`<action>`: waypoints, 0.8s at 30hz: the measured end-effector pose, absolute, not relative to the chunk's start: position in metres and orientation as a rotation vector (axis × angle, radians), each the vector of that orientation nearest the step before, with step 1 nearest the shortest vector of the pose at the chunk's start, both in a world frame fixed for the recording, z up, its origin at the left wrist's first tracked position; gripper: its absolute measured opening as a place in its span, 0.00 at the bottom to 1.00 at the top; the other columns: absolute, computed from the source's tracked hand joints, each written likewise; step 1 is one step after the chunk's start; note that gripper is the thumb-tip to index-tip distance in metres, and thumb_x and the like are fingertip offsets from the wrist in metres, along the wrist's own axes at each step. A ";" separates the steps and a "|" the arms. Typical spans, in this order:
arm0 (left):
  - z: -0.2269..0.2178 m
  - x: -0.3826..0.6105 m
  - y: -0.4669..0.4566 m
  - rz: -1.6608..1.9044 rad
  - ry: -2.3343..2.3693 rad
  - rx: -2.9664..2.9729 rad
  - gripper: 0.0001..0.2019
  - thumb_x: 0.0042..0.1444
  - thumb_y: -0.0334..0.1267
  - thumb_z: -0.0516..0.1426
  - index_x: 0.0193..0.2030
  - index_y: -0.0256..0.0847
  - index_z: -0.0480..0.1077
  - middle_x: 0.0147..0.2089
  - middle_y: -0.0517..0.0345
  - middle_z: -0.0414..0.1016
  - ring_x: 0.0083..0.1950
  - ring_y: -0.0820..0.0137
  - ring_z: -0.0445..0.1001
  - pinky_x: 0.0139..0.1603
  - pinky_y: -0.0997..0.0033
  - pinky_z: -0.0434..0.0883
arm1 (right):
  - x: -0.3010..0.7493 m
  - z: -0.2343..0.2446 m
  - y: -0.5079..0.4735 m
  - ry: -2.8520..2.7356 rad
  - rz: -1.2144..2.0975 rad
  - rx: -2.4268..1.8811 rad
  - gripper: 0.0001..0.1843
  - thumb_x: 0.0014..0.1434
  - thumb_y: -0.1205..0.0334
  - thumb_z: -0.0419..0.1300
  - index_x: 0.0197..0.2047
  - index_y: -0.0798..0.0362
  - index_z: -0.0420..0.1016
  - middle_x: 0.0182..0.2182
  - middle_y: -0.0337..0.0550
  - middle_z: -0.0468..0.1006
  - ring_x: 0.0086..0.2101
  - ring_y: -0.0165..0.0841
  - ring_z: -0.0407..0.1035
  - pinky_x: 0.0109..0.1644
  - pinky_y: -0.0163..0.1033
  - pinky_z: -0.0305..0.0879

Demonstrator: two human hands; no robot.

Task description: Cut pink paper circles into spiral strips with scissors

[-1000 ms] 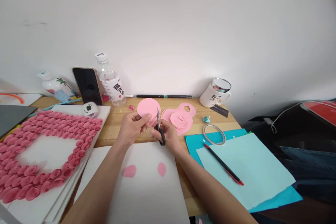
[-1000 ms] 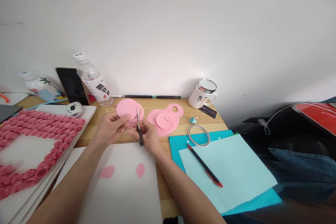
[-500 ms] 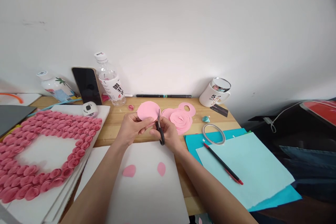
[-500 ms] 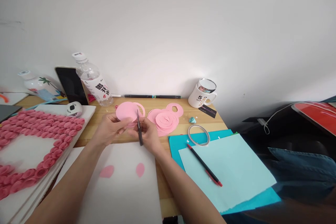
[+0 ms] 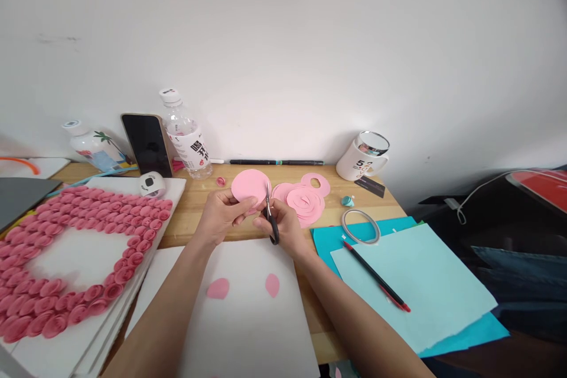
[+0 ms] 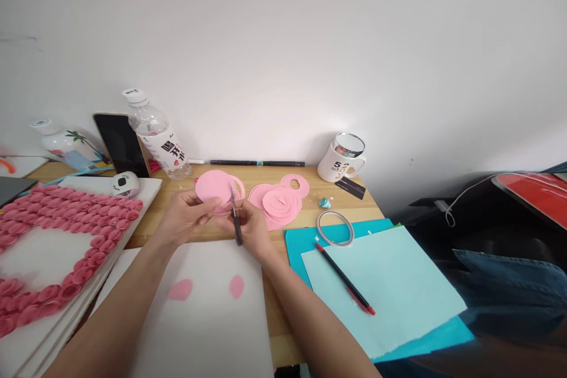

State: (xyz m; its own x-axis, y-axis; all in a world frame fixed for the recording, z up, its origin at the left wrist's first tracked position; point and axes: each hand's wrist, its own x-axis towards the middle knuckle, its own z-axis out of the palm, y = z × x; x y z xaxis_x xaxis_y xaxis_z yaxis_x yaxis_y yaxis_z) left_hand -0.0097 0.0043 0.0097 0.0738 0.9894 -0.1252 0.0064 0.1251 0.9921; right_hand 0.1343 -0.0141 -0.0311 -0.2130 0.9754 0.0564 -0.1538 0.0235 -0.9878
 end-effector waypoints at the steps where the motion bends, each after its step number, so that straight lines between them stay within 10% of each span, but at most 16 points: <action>1: 0.010 -0.010 0.004 1.063 1.207 1.151 0.12 0.40 0.40 0.63 0.18 0.35 0.66 0.12 0.66 0.59 0.15 0.82 0.54 0.15 0.79 0.50 | 0.134 -0.032 -0.014 -1.262 1.412 -0.948 0.19 0.41 0.54 0.68 0.32 0.54 0.65 0.20 0.31 0.60 0.20 0.23 0.53 0.22 0.30 0.50; 24: 0.009 -0.005 0.004 1.167 1.126 1.095 0.11 0.43 0.40 0.62 0.21 0.37 0.65 0.13 0.67 0.62 0.12 0.82 0.56 0.14 0.79 0.51 | 0.133 -0.031 -0.016 -1.251 1.456 -1.017 0.18 0.43 0.52 0.67 0.29 0.54 0.65 0.15 0.29 0.60 0.17 0.23 0.54 0.21 0.31 0.50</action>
State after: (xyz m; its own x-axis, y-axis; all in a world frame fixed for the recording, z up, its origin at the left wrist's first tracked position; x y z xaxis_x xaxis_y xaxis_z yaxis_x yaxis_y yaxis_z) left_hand -0.0052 0.0044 0.0088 0.0547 0.9958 -0.0736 -0.1091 0.0792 0.9909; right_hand 0.1329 -0.0162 -0.0306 -0.2227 0.9748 -0.0165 -0.1305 -0.0465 -0.9904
